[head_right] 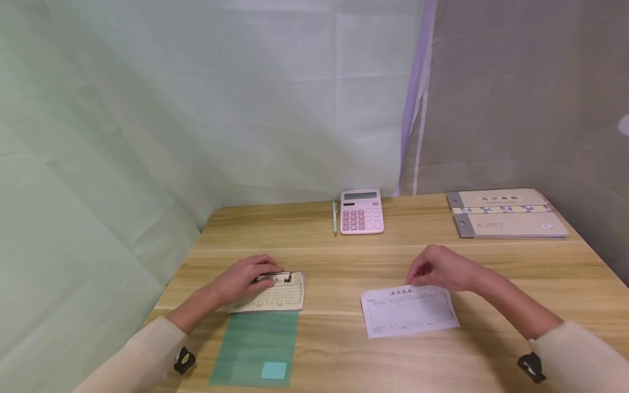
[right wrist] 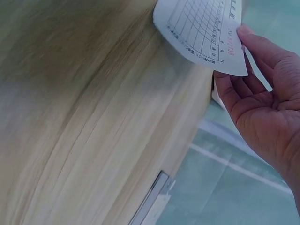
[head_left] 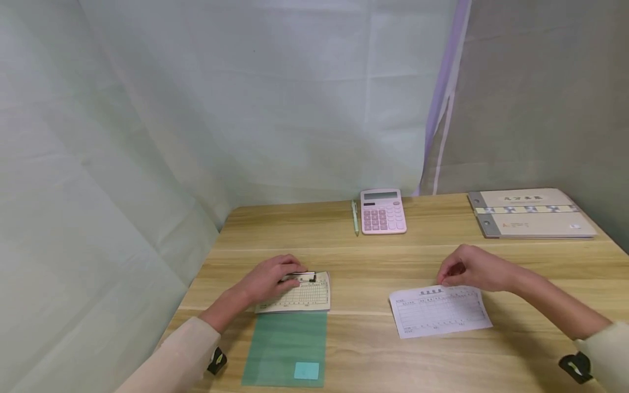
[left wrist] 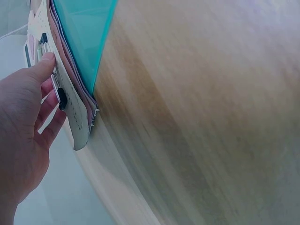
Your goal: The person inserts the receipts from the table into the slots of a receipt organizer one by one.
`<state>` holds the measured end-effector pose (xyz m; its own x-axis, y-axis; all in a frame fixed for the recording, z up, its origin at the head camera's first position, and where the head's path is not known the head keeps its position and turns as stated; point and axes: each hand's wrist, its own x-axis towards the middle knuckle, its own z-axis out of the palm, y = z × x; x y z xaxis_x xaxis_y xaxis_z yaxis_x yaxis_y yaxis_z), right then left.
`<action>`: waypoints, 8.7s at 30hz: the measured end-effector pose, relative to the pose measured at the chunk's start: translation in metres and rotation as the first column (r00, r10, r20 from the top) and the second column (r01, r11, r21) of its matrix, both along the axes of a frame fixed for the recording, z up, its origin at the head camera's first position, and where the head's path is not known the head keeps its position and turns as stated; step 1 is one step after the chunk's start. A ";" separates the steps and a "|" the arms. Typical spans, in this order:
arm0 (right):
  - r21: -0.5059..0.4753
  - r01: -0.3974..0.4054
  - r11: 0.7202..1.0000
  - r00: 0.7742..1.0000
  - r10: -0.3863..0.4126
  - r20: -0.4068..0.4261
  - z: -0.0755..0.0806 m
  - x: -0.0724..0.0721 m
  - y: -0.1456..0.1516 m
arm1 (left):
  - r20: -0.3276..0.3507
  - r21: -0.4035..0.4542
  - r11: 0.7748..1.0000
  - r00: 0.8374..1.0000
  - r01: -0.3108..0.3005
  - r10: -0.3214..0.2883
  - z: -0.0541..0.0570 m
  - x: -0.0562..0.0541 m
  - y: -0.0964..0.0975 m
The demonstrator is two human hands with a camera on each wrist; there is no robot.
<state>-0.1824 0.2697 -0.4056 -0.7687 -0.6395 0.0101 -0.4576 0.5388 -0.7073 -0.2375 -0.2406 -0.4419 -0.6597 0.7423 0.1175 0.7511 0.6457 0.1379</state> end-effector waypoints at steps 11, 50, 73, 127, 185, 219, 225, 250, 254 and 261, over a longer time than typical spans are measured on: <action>-0.036 0.035 0.999 0.999 -0.036 -0.002 -0.015 -0.014 -0.026 | 0.024 -0.019 1.000 1.000 -0.016 0.016 0.000 0.000 0.001; -0.085 0.262 0.961 0.963 -0.266 -0.042 -0.034 0.017 0.007 | 0.002 0.001 1.000 1.000 -0.003 0.003 0.001 -0.003 0.000; -0.090 0.294 0.952 0.956 -0.291 0.047 -0.024 0.010 -0.011 | -0.009 -0.026 1.000 1.000 -0.006 0.006 0.008 0.000 0.003; -0.156 0.339 0.928 0.941 -0.333 0.059 -0.023 -0.021 -0.232 | 0.034 -0.098 0.994 0.998 -0.047 0.050 0.013 -0.006 0.010; 0.018 0.327 0.945 0.943 -0.327 0.067 -0.028 -0.038 -0.261 | -0.032 -0.112 0.993 0.998 0.042 -0.046 0.013 0.001 0.012; -0.162 0.414 0.896 0.909 -0.398 0.120 -0.040 -0.030 -0.259 | -0.073 -0.081 0.997 0.997 0.017 -0.023 0.007 0.004 0.010; -0.123 0.428 0.896 0.904 -0.426 0.045 -0.030 -0.036 -0.253 | -0.060 -0.085 0.996 0.998 0.002 -0.008 0.008 0.003 0.011; -0.200 0.472 0.859 0.865 -0.407 0.294 -0.032 -0.029 -0.251 | 0.052 -0.050 0.999 0.999 -0.001 0.004 0.013 -0.002 0.012; -0.215 0.467 0.858 0.866 -0.393 0.310 -0.029 -0.029 -0.242 | 0.101 -0.016 1.000 0.995 -0.022 0.023 0.012 -0.004 0.009; -0.273 0.445 0.853 0.880 -0.360 0.311 -0.024 -0.034 -0.203 | 0.215 0.083 0.991 0.973 -0.101 0.081 0.011 -0.005 0.002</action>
<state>-0.2167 0.0666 -0.4299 -0.9627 -0.2651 -0.0551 -0.0448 0.3566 -0.9332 -0.2422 -0.2390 -0.4305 -0.7412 0.6704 0.0345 0.6374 0.6868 0.3495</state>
